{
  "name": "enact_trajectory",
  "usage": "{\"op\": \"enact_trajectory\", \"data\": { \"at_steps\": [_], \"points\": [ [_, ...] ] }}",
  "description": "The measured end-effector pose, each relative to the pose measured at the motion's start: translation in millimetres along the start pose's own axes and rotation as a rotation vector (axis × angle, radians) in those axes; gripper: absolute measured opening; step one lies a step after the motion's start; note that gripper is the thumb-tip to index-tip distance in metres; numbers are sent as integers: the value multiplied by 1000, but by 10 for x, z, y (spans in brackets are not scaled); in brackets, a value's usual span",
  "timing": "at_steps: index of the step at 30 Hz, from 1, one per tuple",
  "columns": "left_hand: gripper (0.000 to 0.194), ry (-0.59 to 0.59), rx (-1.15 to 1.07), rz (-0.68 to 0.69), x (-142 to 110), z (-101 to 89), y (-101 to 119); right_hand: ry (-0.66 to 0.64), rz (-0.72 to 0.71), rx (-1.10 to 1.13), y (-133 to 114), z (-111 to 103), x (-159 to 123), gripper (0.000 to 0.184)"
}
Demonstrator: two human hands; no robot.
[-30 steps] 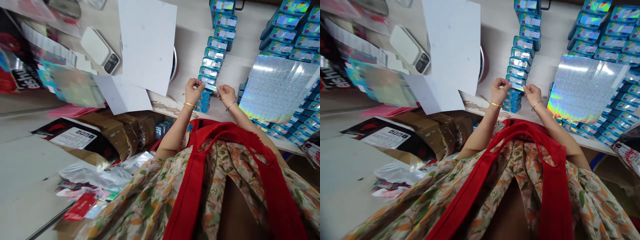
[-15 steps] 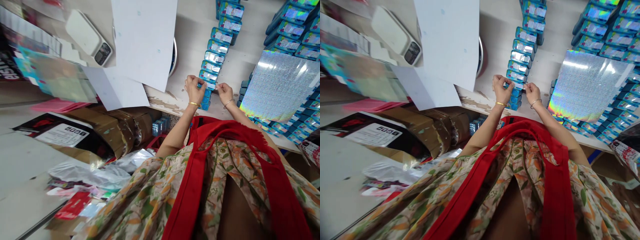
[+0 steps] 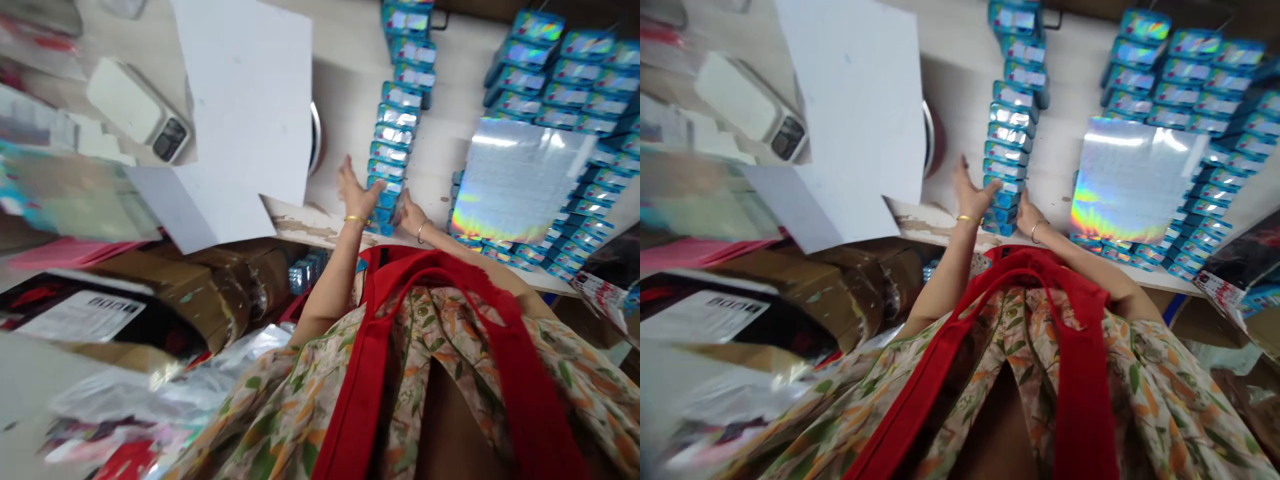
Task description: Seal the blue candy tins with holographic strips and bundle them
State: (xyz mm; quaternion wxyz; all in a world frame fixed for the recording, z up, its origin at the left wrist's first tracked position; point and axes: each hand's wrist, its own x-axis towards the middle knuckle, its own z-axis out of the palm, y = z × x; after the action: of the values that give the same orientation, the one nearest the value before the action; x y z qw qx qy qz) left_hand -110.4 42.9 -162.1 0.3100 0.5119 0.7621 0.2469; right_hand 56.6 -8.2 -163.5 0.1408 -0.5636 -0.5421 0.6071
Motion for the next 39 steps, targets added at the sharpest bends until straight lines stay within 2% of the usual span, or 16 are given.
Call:
{"op": "enact_trajectory", "data": {
  "at_steps": [2, 4, 6, 8, 10, 12, 14, 17, 21, 23, 28, 34, 37, 39],
  "points": [
    [77, 86, -17, 150, 30, 53, 251, 114, 17, -74, -29, -429, -85, 65],
    [56, 3, -104, 326, 71, 270, 636, 326, -16, -145, 25, -1054, -211, 56],
    [45, -199, -183, 503, 96, 647, 1143, 698, -70, -298, 194, -1782, -350, 53],
    [44, -383, -179, 651, 92, 1127, 1697, 1007, -51, -449, 465, -2465, -464, 54],
    [42, -501, -84, 756, 65, 1615, 2195, 1162, 49, -534, 769, -2966, -536, 52],
    [40, -568, 45, 798, 29, 2018, 2551, 1177, 152, -558, 1024, -3230, -577, 53],
    [36, -623, 164, 798, -5, 2277, 2726, 1140, 200, -540, 1182, -3293, -608, 55],
    [29, -691, 230, 805, -35, 2382, 2710, 1100, 133, -419, 1244, -3191, -645, 56],
    [33, -678, 166, 883, -44, 2215, 2565, 990, -87, -72, 1144, -3019, -631, 63],
    [33, -650, 172, 911, -54, 2125, 2565, 969, -140, 25, 1071, -2965, -598, 63],
    [30, -623, 226, 961, -131, 2074, 2646, 1008, -135, 61, 992, -2908, -505, 63],
    [32, -545, 63, 909, -367, 2112, 2507, 1009, -102, 77, 1237, -2959, -392, 65],
    [30, -547, 30, 912, -596, 1972, 2413, 1016, -86, 29, 1341, -3050, -375, 64],
    [28, -563, -35, 924, -756, 1799, 2352, 1036, -72, -25, 1296, -3108, -423, 63]
  ]
}}
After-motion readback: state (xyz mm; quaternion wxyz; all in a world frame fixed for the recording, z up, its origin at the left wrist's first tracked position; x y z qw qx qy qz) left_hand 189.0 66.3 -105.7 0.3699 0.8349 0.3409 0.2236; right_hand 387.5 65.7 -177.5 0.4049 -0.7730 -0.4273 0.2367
